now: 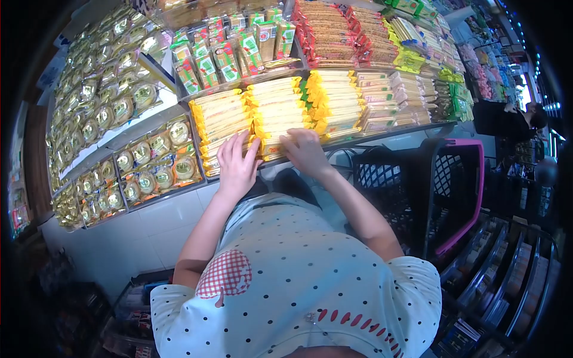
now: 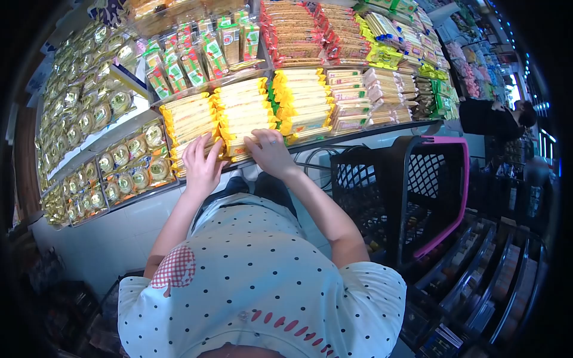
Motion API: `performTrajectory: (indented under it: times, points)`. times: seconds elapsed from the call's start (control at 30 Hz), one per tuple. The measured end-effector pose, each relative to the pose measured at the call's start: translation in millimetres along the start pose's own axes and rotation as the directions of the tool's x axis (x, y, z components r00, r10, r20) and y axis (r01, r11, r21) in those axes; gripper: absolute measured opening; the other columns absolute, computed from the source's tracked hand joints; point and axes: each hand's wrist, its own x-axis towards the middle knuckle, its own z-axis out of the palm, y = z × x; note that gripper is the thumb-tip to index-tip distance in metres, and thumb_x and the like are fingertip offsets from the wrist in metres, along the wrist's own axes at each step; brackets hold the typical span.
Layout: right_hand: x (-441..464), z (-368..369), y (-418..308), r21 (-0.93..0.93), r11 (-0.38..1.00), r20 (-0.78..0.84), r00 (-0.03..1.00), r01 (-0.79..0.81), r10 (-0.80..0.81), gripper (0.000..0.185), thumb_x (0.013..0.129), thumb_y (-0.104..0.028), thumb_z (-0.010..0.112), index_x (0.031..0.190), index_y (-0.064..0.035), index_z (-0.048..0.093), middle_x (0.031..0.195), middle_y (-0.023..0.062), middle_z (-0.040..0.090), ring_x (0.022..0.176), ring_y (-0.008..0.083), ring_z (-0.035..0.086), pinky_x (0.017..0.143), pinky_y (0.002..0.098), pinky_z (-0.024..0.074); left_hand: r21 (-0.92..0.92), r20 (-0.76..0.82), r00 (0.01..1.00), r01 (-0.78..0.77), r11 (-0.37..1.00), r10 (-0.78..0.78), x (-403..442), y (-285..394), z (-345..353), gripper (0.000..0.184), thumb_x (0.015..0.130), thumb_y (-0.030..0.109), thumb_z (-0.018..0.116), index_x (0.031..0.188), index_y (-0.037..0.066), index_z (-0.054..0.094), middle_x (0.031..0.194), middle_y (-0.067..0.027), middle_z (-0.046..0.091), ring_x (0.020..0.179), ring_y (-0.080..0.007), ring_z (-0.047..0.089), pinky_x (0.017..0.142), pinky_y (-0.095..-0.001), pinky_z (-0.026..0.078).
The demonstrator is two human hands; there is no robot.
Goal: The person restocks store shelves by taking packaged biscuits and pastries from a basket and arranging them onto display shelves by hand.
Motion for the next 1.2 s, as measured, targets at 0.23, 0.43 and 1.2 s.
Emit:
performTrajectory:
  times: [0.23, 0.43, 1.2]
  points:
    - [-4.2, -0.1, -1.1, -0.043, 0.999, 0.006, 1.000, -0.031, 0.031, 0.057, 0.066, -0.018, 0.069, 0.117, -0.0119, 0.046, 0.115, 0.0086, 0.044, 0.110, 0.0247, 0.041, 0.093, 0.0419, 0.0317, 0.012, 0.006, 1.000, -0.019, 1.000, 0.019, 4.7, 2.1, 3.2, 0.055, 0.066, 0.013, 0.070, 0.117, 0.009, 0.051, 0.126, -0.0139, 0.040, 0.118, -0.0321, 0.035, 0.098, -0.0464, 0.026]
    - [-11.9, -9.8, -3.7, 0.024, 0.994, -0.061, 0.992, -0.107, 0.108, 0.060, 0.066, -0.021, 0.070, 0.119, -0.0121, 0.044, 0.119, 0.0095, 0.042, 0.114, 0.0246, 0.039, 0.094, 0.0412, 0.0305, -0.005, -0.017, 1.000, -0.003, 1.000, 0.002, 4.9, 5.0, 2.5, 0.050, 0.068, 0.015, 0.069, 0.115, 0.009, 0.052, 0.126, -0.0139, 0.040, 0.118, -0.0329, 0.034, 0.098, -0.0460, 0.024]
    - [-161.4, -130.4, -71.4, 0.022, 0.631, -0.472, 0.548, -0.776, 0.690, 0.042, 0.070, -0.012, 0.064, 0.110, -0.0083, 0.051, 0.113, 0.0110, 0.046, 0.108, 0.0302, 0.044, 0.089, 0.0448, 0.0336, -0.407, -0.082, 0.829, -0.535, 0.740, 0.554, 43.8, 118.7, 43.4, 0.038, 0.071, 0.006, 0.064, 0.107, 0.003, 0.052, 0.117, -0.0151, 0.048, 0.111, -0.0341, 0.038, 0.095, -0.0446, 0.028]
